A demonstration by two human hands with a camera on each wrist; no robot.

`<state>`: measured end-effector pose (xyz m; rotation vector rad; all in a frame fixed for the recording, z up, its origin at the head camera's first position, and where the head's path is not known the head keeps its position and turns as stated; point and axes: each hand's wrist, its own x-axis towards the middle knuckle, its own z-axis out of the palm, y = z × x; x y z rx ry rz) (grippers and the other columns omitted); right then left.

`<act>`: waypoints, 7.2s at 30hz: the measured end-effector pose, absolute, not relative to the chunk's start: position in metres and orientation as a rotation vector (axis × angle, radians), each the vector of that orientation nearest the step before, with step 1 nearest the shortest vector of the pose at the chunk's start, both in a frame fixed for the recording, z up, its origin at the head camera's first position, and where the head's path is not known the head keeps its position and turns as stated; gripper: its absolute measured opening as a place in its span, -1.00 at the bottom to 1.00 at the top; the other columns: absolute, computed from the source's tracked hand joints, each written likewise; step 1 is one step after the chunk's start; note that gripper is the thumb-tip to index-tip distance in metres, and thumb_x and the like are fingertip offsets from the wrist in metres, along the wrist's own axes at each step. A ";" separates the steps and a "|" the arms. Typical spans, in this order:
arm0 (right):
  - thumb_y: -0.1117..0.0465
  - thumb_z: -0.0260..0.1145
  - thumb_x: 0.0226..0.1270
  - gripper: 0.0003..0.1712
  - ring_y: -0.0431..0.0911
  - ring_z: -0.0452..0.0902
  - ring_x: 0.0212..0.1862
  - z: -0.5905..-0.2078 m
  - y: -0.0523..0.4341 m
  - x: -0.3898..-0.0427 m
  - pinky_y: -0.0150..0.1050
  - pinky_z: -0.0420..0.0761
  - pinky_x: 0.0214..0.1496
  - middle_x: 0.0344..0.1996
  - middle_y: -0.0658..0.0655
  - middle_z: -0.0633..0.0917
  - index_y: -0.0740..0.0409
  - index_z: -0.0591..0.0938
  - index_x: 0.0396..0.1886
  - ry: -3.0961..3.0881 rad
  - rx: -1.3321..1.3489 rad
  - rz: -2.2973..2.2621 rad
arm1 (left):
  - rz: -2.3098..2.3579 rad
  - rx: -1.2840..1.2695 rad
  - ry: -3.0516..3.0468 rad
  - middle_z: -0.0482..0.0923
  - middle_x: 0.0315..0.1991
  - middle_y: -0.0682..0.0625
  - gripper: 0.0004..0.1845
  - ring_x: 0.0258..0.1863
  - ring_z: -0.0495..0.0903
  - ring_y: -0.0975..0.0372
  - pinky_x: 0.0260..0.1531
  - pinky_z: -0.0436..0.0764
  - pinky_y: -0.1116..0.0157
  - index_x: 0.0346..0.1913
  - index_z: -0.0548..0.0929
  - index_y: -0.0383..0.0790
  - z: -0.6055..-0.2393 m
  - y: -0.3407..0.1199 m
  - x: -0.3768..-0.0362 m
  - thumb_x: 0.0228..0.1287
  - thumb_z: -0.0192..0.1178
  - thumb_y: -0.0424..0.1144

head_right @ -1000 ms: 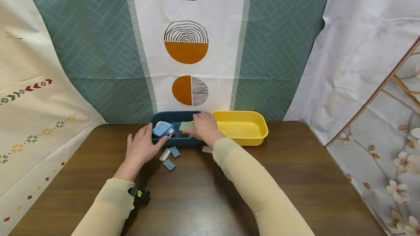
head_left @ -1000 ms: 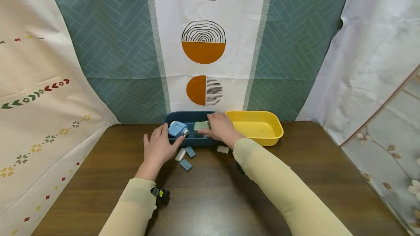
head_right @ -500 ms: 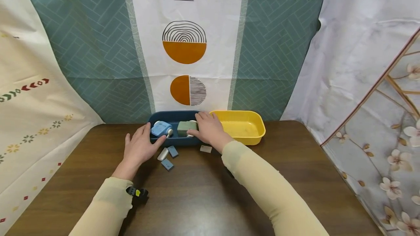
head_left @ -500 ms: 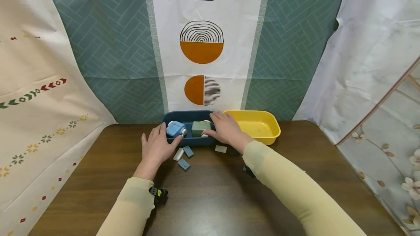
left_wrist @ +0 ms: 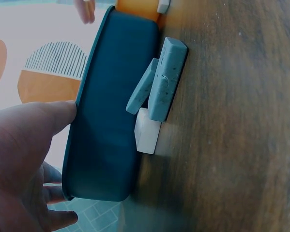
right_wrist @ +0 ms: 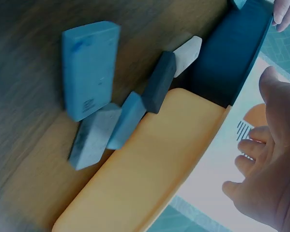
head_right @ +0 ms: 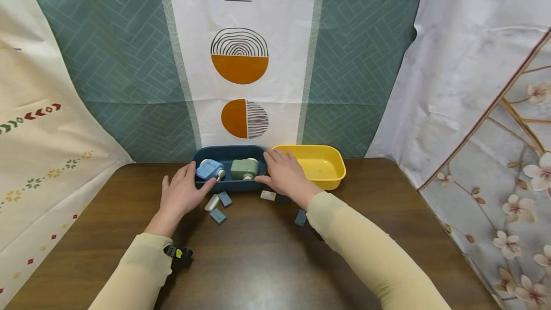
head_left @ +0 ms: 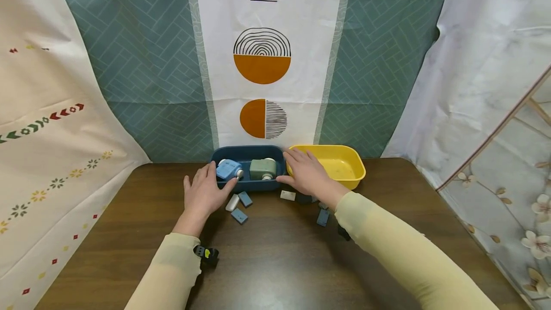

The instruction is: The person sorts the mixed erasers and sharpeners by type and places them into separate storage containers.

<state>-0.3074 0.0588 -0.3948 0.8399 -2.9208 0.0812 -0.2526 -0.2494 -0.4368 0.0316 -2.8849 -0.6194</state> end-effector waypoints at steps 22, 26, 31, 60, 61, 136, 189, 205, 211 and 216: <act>-0.30 0.33 0.62 0.00 0.22 0.12 0.73 -0.405 0.133 -0.277 0.30 0.05 0.73 0.68 0.31 0.35 0.27 0.33 0.72 -2.883 0.818 0.173 | -0.623 0.029 -2.887 0.13 0.69 -0.42 0.06 0.65 0.13 -0.29 0.59 -0.22 -0.47 0.75 0.07 -0.43 -0.437 -0.250 -0.252 0.62 0.15 0.32; -0.27 0.34 0.63 -0.01 0.24 0.12 0.73 -0.406 0.145 -0.273 0.31 0.04 0.72 0.68 0.32 0.35 0.28 0.32 0.73 -2.892 0.810 0.193 | -0.622 0.027 -2.891 0.13 0.69 -0.42 0.06 0.66 0.12 -0.29 0.59 -0.23 -0.47 0.75 0.07 -0.43 -0.436 -0.249 -0.252 0.62 0.14 0.32; -0.22 0.35 0.64 -0.04 0.27 0.14 0.72 -0.410 0.161 -0.268 0.32 0.08 0.71 0.67 0.35 0.36 0.31 0.33 0.71 -2.873 0.801 0.199 | -0.615 0.030 -2.892 0.14 0.69 -0.42 0.07 0.66 0.13 -0.28 0.58 -0.23 -0.47 0.75 0.07 -0.43 -0.436 -0.249 -0.252 0.61 0.14 0.33; -0.18 0.36 0.64 -0.03 0.34 0.10 0.71 -0.424 0.230 -0.250 0.39 0.05 0.69 0.68 0.40 0.30 0.37 0.30 0.71 -2.893 0.632 0.201 | -0.626 0.038 -2.900 0.12 0.70 -0.42 0.08 0.66 0.13 -0.29 0.59 -0.25 -0.46 0.76 0.06 -0.42 -0.436 -0.248 -0.252 0.61 0.14 0.34; -0.19 0.36 0.64 -0.02 0.34 0.09 0.71 -0.425 0.231 -0.250 0.39 0.05 0.69 0.68 0.40 0.29 0.36 0.30 0.71 -2.896 0.629 0.202 | -0.628 0.038 -2.900 0.12 0.70 -0.42 0.08 0.66 0.12 -0.29 0.59 -0.25 -0.46 0.76 0.06 -0.42 -0.436 -0.248 -0.252 0.61 0.13 0.35; -0.21 0.35 0.65 0.00 0.39 0.14 0.68 -0.430 0.253 -0.249 0.40 0.12 0.66 0.67 0.48 0.27 0.43 0.30 0.69 -2.942 0.705 0.446 | -0.420 -0.045 -2.826 0.36 0.57 -0.45 -0.15 0.60 0.25 -0.33 0.56 -0.07 -0.49 0.62 0.36 -0.46 -0.421 -0.242 -0.206 0.58 0.32 0.09; -0.13 0.39 0.64 -0.03 0.39 0.13 0.69 -0.430 0.254 -0.249 0.39 0.12 0.66 0.67 0.49 0.25 0.46 0.29 0.68 -2.924 0.720 0.508 | -0.170 -0.105 -2.941 0.70 0.07 -0.33 -0.56 0.13 0.63 -0.26 0.47 0.12 -0.53 0.05 0.80 -0.34 -0.452 -0.224 -0.206 0.45 0.49 0.02; -0.12 0.38 0.65 -0.05 0.39 0.14 0.68 -0.432 0.256 -0.251 0.39 0.13 0.66 0.67 0.49 0.26 0.47 0.31 0.67 -2.921 0.719 0.513 | -0.120 -0.132 -2.947 0.71 -0.03 -0.28 -0.70 0.08 0.65 -0.24 0.44 0.18 -0.53 -0.10 0.82 -0.29 -0.450 -0.223 -0.207 0.46 0.49 -0.07; -0.12 0.38 0.66 -0.06 0.39 0.14 0.68 -0.432 0.256 -0.251 0.38 0.13 0.67 0.67 0.49 0.26 0.47 0.32 0.66 -2.920 0.714 0.517 | -0.126 -0.124 -2.977 0.70 -0.02 -0.27 -0.72 0.10 0.63 -0.24 0.45 0.16 -0.54 -0.09 0.82 -0.28 -0.449 -0.223 -0.207 0.43 0.50 -0.10; -0.11 0.38 0.65 -0.06 0.39 0.15 0.68 -0.432 0.256 -0.251 0.37 0.13 0.67 0.66 0.50 0.27 0.48 0.32 0.65 -2.918 0.716 0.525 | -0.135 -0.124 -2.996 0.70 -0.02 -0.27 -0.72 0.07 0.63 -0.23 0.44 0.15 -0.55 -0.09 0.83 -0.29 -0.447 -0.223 -0.206 0.42 0.51 -0.10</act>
